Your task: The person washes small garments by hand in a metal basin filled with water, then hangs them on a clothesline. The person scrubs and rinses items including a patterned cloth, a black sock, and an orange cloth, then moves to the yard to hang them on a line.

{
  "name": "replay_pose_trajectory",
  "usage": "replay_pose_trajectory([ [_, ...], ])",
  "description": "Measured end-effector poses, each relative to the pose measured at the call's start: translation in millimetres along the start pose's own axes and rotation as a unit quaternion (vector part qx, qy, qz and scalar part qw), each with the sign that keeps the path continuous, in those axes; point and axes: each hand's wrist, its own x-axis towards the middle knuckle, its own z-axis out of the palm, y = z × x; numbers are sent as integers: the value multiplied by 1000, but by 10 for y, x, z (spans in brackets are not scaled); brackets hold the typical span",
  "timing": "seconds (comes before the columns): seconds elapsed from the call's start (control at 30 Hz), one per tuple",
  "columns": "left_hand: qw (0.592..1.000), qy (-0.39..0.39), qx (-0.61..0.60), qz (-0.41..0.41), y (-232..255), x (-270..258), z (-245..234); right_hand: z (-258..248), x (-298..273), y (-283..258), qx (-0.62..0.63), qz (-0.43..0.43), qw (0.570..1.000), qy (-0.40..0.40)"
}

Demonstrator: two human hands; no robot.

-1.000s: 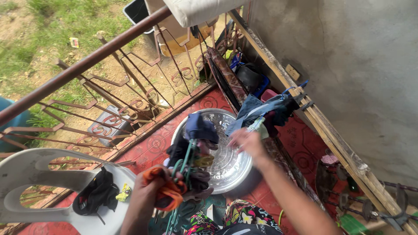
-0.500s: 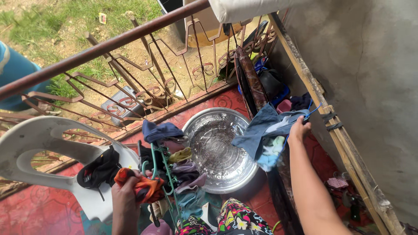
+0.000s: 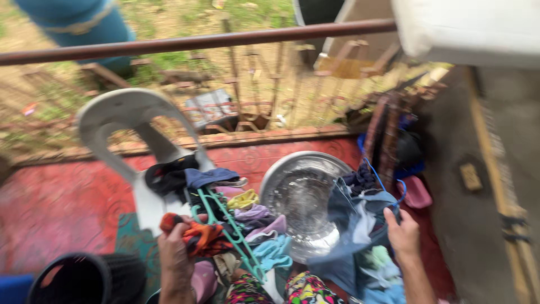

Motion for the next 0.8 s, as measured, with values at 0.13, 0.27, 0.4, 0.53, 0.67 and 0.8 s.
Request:
replay_pose_trajectory([
  [0.13, 998, -12, -56, 33, 277, 60, -527, 568, -260, -839, 17, -9, 994, -112],
  [0.27, 996, -10, -70, 51, 632, 88, -1157, 1311, -577, -1770, -29, -146, 976, -160],
  [0.4, 993, 5, -65, 100, 1030, 96, -1891, 2179, -896, -2627, 57, -237, 933, -266],
  [0.53, 987, 38, -68, 138, 1392, -61, -2581, 3038, -1316, -3325, 90, -198, 902, -372],
  [0.67, 974, 136, -98, 156, 1729, -266, -3059, 3809, -1754, -3951, 121, -255, 856, -433],
  [0.8, 953, 198, -128, 192, 2017, -471, -3462, 4514, -2175, -4452, 152, -280, 810, -492],
])
